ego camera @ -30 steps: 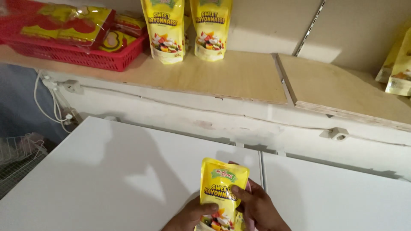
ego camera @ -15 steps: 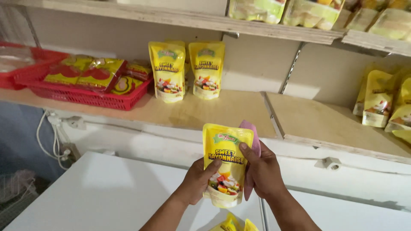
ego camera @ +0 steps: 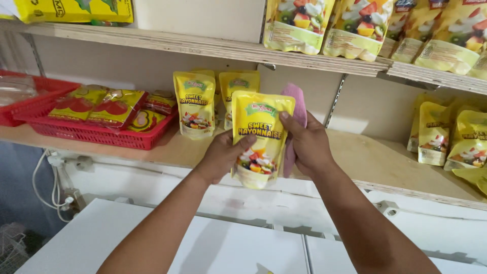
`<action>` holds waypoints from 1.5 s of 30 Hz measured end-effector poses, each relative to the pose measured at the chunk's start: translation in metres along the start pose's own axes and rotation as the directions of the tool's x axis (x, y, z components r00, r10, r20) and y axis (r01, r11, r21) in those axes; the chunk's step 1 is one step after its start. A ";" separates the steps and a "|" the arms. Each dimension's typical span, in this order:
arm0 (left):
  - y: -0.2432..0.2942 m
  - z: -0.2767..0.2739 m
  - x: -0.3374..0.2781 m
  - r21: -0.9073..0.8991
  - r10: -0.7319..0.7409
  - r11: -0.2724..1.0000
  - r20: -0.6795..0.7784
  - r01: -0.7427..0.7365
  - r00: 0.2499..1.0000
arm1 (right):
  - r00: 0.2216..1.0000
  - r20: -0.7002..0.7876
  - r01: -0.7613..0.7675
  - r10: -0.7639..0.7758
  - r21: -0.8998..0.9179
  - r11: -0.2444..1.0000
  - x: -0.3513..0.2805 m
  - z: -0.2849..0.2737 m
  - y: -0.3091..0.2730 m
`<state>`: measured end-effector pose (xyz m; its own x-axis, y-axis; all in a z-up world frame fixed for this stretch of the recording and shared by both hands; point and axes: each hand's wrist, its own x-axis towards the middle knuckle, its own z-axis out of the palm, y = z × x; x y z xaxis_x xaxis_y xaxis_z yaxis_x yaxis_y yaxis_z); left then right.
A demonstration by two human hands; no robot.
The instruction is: Wiping mayonnaise pouches with a cloth and arranging them on a grocery store shelf.
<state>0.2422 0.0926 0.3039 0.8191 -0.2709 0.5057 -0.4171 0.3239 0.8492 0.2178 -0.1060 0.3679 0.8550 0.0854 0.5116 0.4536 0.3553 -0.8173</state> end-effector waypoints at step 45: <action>-0.034 -0.044 0.064 0.723 0.043 0.641 -0.370 0.258 0.928 | 0.986 0.165 0.160 -0.011 -0.970 -0.185 0.000 -0.049 0.066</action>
<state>0.3263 0.1044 0.3008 0.8877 0.0977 0.4499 -0.3410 -0.5170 0.7851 0.2602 -0.1278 0.3016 0.7968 0.2337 0.5572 0.2969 -0.9546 -0.0243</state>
